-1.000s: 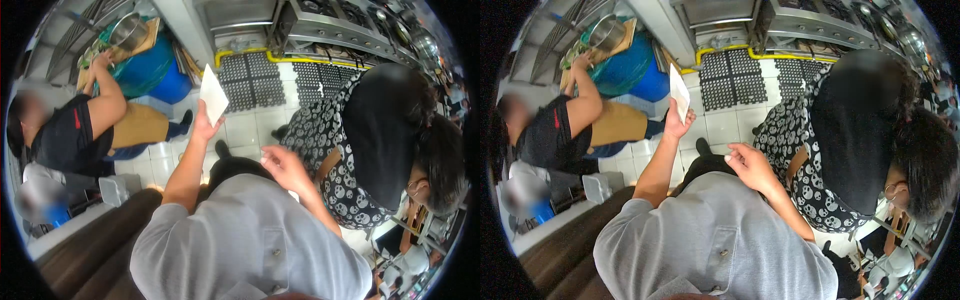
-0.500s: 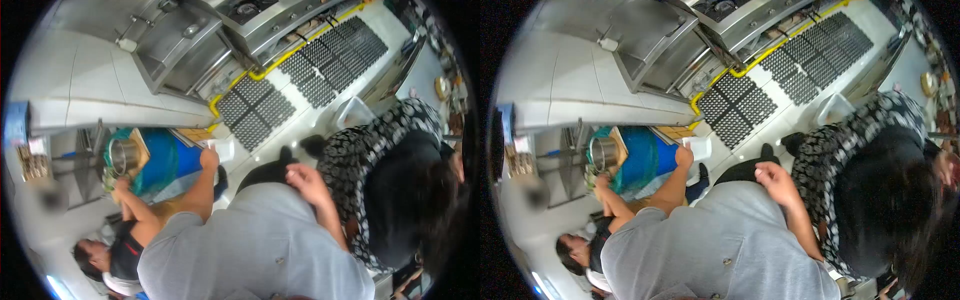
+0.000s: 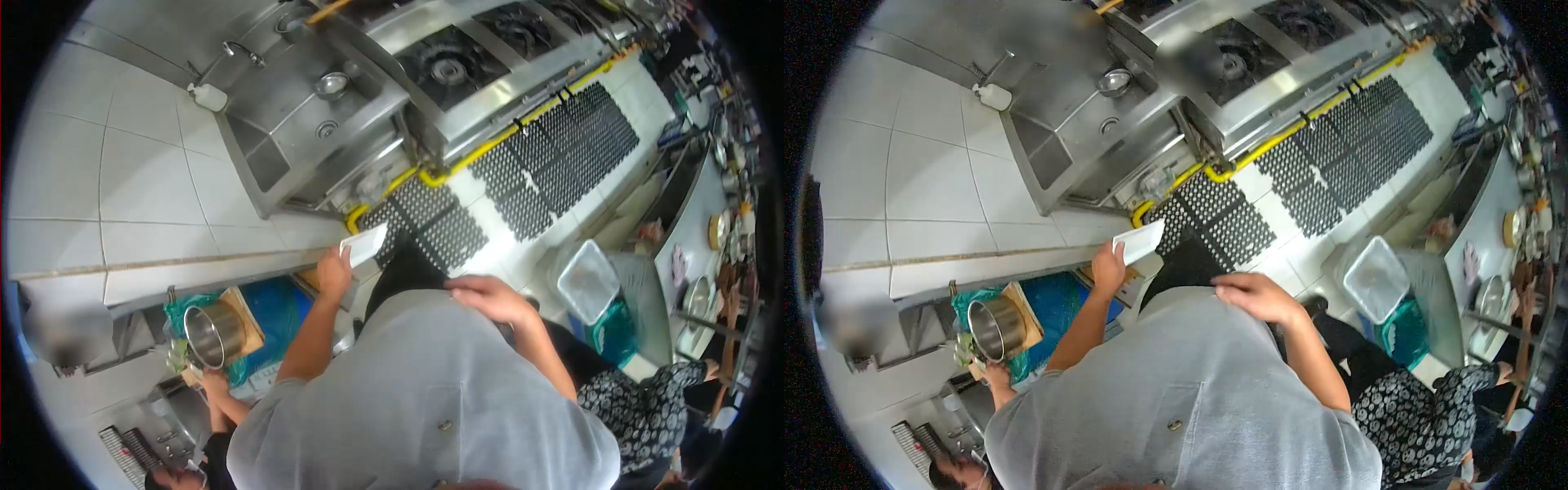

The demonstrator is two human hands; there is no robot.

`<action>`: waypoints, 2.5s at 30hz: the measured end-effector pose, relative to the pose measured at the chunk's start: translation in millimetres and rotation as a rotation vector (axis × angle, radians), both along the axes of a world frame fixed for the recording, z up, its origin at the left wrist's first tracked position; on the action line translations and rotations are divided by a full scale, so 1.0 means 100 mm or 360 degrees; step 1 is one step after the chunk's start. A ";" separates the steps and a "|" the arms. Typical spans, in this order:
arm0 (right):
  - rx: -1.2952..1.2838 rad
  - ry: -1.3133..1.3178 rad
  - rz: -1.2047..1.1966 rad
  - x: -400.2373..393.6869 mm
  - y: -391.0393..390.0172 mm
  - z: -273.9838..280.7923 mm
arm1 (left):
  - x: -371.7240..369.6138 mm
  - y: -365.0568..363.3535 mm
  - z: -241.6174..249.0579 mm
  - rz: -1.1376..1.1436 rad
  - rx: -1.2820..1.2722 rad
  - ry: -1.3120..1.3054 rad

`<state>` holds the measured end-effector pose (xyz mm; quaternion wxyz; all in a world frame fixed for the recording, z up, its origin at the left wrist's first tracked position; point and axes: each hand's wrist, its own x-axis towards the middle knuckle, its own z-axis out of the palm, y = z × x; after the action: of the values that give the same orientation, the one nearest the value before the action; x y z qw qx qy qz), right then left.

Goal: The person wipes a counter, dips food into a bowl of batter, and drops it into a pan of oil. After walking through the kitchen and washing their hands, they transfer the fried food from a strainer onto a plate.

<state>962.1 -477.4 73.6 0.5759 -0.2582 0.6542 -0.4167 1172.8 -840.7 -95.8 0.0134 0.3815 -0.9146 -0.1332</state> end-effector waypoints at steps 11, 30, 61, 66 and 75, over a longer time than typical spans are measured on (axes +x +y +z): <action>-0.0046 0.1193 0.0347 -2.05 -2.41 0.69 | -1.47 -1.57 1.53 0.0815 0.0903 0.1069; -0.0148 0.2114 -0.0307 -6.65 -6.68 0.49 | -2.79 -3.19 2.16 0.1646 0.1236 0.2220; -0.0297 0.1469 -0.0135 -6.95 -7.85 0.53 | -6.14 -5.08 1.52 0.0622 0.2145 0.2021; -0.0159 0.1290 -0.0382 -6.60 -8.06 0.26 | -6.04 -5.02 1.54 0.0674 0.2153 0.2050; -0.0159 0.1735 -0.0445 -6.48 -8.10 0.28 | -5.95 -5.04 1.44 0.0730 0.2205 0.2079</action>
<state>313.8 -1287.7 101.5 0.0810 -0.3740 0.8645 -0.3258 577.5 -1344.9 47.8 0.3156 0.3247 -0.3504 -0.8199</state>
